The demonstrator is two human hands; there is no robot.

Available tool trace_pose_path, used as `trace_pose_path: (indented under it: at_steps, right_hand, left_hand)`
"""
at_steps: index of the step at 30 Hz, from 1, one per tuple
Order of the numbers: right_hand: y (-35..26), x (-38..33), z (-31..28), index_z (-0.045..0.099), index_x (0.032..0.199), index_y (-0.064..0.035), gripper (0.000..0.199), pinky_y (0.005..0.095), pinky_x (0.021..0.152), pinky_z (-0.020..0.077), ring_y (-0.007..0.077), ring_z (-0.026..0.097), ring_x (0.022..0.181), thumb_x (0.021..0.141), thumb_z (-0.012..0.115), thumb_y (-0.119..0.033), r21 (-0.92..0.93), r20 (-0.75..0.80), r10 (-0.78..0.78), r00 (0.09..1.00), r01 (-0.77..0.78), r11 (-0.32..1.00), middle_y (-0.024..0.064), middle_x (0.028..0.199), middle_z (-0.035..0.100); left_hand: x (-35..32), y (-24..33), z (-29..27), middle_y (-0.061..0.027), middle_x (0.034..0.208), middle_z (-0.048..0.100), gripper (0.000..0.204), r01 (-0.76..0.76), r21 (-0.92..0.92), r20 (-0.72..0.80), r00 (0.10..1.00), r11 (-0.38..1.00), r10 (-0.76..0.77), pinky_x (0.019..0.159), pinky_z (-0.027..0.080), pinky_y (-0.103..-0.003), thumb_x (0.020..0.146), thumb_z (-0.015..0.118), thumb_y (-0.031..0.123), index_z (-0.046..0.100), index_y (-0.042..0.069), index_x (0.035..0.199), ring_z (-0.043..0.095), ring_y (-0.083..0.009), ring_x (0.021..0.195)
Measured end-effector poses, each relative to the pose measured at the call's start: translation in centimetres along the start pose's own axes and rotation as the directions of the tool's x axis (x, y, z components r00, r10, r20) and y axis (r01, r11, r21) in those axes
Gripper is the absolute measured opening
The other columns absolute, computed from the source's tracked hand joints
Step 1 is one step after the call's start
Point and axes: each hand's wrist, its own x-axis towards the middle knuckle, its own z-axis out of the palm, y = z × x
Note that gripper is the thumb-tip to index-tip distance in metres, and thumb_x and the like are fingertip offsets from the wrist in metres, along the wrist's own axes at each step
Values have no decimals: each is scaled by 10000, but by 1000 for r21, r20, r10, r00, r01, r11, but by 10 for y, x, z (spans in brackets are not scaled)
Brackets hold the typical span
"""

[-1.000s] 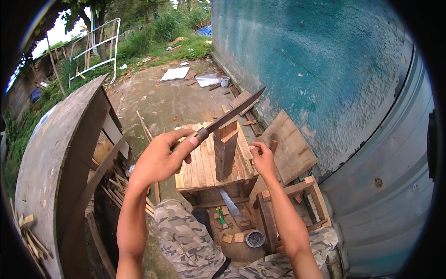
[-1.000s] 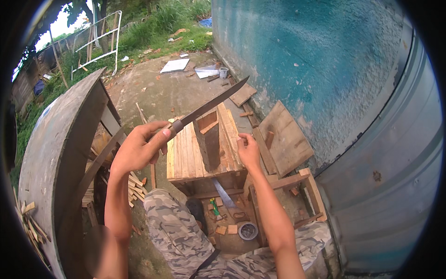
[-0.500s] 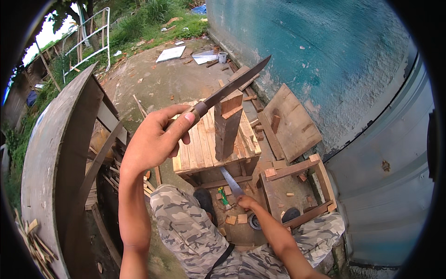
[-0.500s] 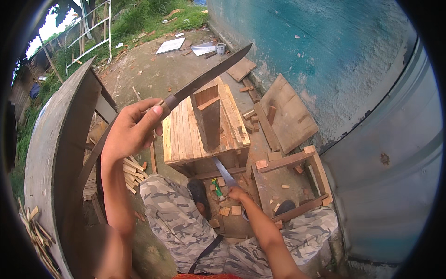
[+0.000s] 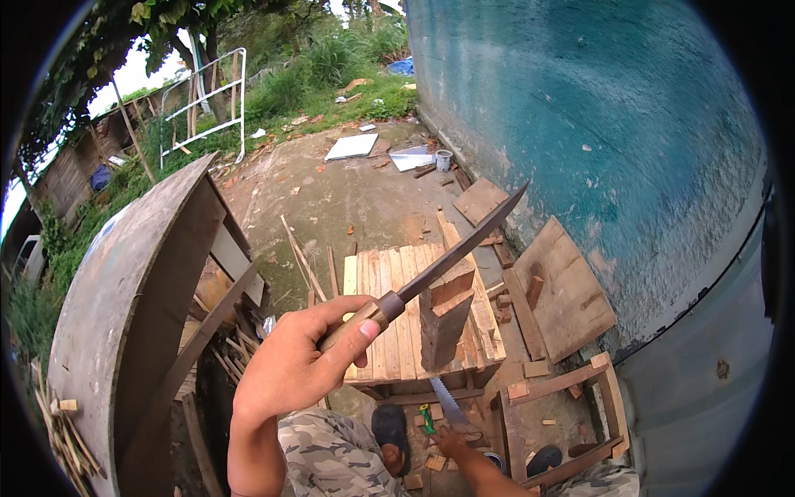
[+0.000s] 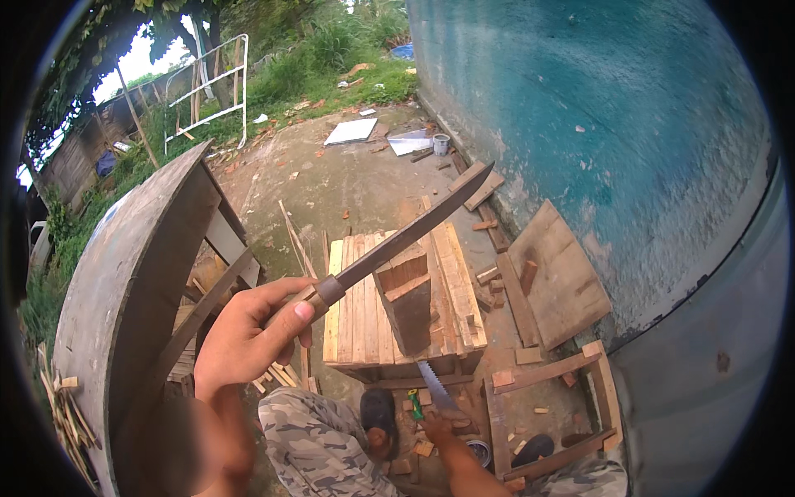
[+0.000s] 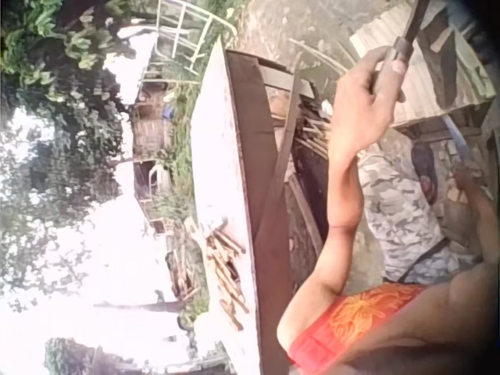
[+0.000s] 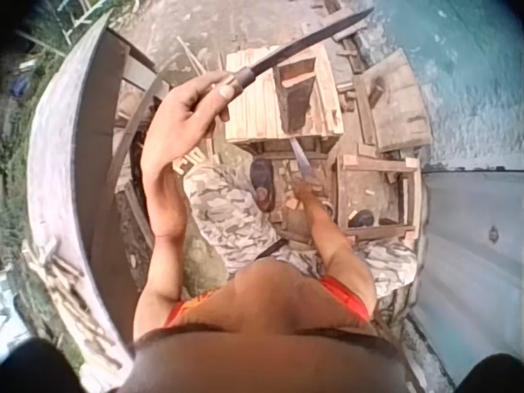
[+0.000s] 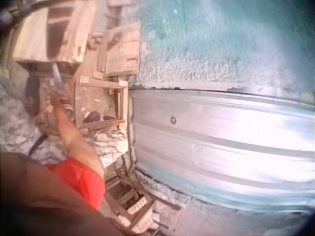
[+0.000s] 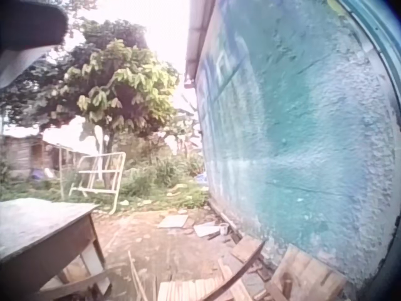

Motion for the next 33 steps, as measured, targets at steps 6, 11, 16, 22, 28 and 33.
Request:
trace_pose_path:
  at_steps: [6, 11, 16, 22, 28, 33]
  right_hand:
    - [-2, 26, 8, 166, 1623, -342, 679, 529, 1032, 476, 354, 551, 1321, 1036, 478, -207, 97, -57, -91, 994, 96, 991, 149, 1508, 493]
    - [-18, 48, 8, 474, 1494, -284, 455, 510, 970, 499, 323, 607, 1240, 1045, 456, -216, -102, -16, -81, 997, 79, 992, 118, 1331, 632]
    - [-8, 38, 9, 663, 1289, -196, 328, 502, 976, 427, 295, 604, 1184, 1046, 450, -253, -545, -107, -389, 915, 273, 793, 104, 1174, 680]
    - [15, -1, 7, 596, 1251, -132, 293, 543, 997, 392, 319, 643, 1094, 1049, 443, -279, -640, -514, -656, 553, 262, 722, 135, 1019, 709]
    - [13, -97, -28, 494, 1215, 2, 444, 593, 761, 545, 497, 693, 884, 962, 578, -353, 361, -428, -83, 900, 254, 897, 235, 982, 722]
    - [14, -192, -124, 679, 1165, -48, 596, 469, 782, 562, 385, 725, 878, 835, 770, -536, 640, -707, 281, 649, 419, 644, 205, 955, 738]
  left_hand:
    - [3, -5, -10, -3, 690, 638, 384, 49, -4, -45, 998, 999, -50, 492, 421, -234, 1034, 598, 276, 645, -11, 1285, 525, -44, 541]
    - [9, -12, -16, -4, 690, 640, 389, 42, -82, -33, 998, 996, -45, 482, 410, -228, 1038, 588, 278, 640, -6, 1300, 520, -40, 534]
    - [13, -16, -19, -2, 697, 636, 396, 62, -105, -7, 998, 993, -63, 485, 416, -228, 1039, 587, 285, 634, 1, 1310, 526, -46, 531]
    - [9, -14, -20, -4, 698, 637, 406, 41, -65, -22, 999, 997, -43, 487, 423, -235, 1033, 596, 302, 641, 2, 1302, 532, -52, 524]
    - [4, -17, -20, -23, 689, 641, 466, 4, -10, -36, 999, 1000, -4, 503, 445, -267, 1010, 632, 356, 639, -3, 1308, 546, -72, 524]
    - [0, -19, -18, -35, 695, 648, 489, -34, -4, -34, 999, 999, 34, 520, 461, -277, 1013, 614, 378, 631, -7, 1314, 565, -85, 534]
